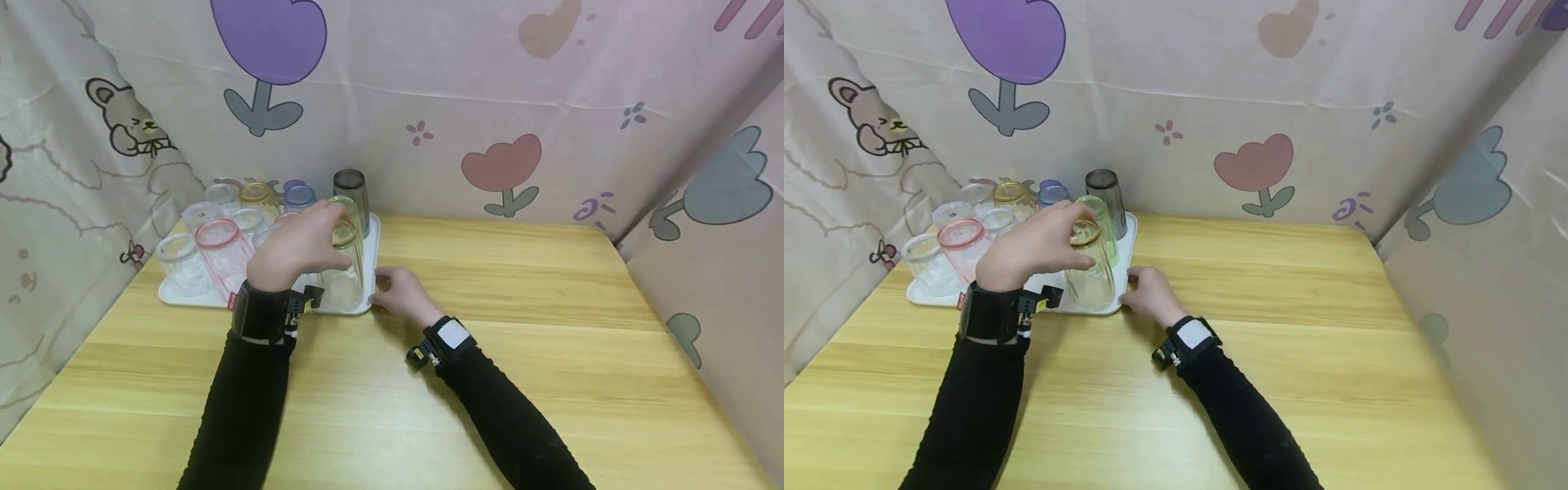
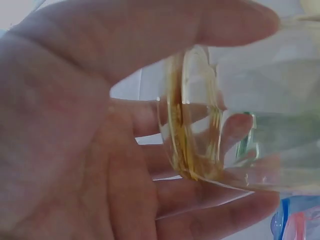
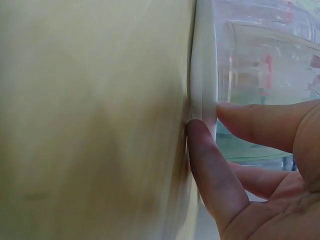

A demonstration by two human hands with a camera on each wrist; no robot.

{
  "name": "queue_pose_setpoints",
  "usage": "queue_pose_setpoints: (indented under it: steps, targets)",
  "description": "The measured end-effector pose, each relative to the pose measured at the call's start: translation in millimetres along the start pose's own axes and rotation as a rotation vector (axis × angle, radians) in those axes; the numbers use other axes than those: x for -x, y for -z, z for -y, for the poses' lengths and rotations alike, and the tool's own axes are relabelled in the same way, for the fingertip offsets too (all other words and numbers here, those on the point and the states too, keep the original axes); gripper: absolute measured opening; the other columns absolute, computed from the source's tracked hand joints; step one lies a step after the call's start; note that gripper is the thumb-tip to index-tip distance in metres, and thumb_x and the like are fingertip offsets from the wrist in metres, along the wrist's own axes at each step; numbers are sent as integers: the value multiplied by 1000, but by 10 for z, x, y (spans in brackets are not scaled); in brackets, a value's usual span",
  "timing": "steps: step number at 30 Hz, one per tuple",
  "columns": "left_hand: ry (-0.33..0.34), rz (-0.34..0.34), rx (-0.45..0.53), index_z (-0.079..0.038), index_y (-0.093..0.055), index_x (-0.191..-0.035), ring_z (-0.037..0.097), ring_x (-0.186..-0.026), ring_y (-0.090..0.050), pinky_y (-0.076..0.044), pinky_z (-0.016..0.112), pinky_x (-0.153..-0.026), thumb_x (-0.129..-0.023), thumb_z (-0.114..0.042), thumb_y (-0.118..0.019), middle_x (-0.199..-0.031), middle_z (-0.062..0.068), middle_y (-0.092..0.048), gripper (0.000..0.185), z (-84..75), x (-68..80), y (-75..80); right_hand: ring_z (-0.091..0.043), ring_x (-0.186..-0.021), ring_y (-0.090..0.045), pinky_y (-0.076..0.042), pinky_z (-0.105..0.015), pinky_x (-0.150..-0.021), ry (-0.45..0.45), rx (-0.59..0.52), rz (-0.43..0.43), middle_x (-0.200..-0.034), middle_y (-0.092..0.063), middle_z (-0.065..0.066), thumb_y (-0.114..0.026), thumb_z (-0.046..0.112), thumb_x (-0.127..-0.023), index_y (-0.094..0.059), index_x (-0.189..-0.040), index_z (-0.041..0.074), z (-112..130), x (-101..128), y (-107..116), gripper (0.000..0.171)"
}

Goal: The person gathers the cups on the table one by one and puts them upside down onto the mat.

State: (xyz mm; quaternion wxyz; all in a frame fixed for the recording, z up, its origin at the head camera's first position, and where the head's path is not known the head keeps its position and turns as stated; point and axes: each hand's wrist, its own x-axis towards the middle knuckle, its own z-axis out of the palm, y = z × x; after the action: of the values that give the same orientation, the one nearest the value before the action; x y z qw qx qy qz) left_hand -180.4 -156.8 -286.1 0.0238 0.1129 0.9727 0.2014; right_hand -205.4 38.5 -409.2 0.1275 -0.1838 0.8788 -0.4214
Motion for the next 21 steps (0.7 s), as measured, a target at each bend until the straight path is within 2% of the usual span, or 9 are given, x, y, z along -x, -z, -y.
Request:
queue_pose_setpoints:
  steps: [5, 12, 21]
  targets:
    - [-12, 13, -2, -5, -57, -133, 29, -113, -56, -52, 47, -95, -78, -15, -81, -130, 12, -59, 60, 25, -12, -9, -29, -106, -70, -59, -34, -91, -4, -9, -1, -127, -70, -21, -78, 0, -87, -60, -139, -6, 1, -3, 4, 56]
    - [-2, 43, -8, -3, -57, -131, 30, -112, -55, -52, 47, -93, -77, -11, -81, -127, 14, -60, 59, 27, -27, -25, -26, -100, -70, -60, -31, -83, -18, -8, 5, -122, -72, -18, -78, 1, -87, -60, -140, -5, 9, -2, 8, 57]
    - [-9, 59, -2, -1, -58, -131, 30, -111, -54, -51, 46, -93, -78, -11, -76, -127, 15, -60, 57, 31, -47, -36, -27, -104, -70, -59, -33, -88, -11, 9, 6, -124, -72, -18, -78, 1, -87, -61, -139, -4, -2, -6, 15, 55]
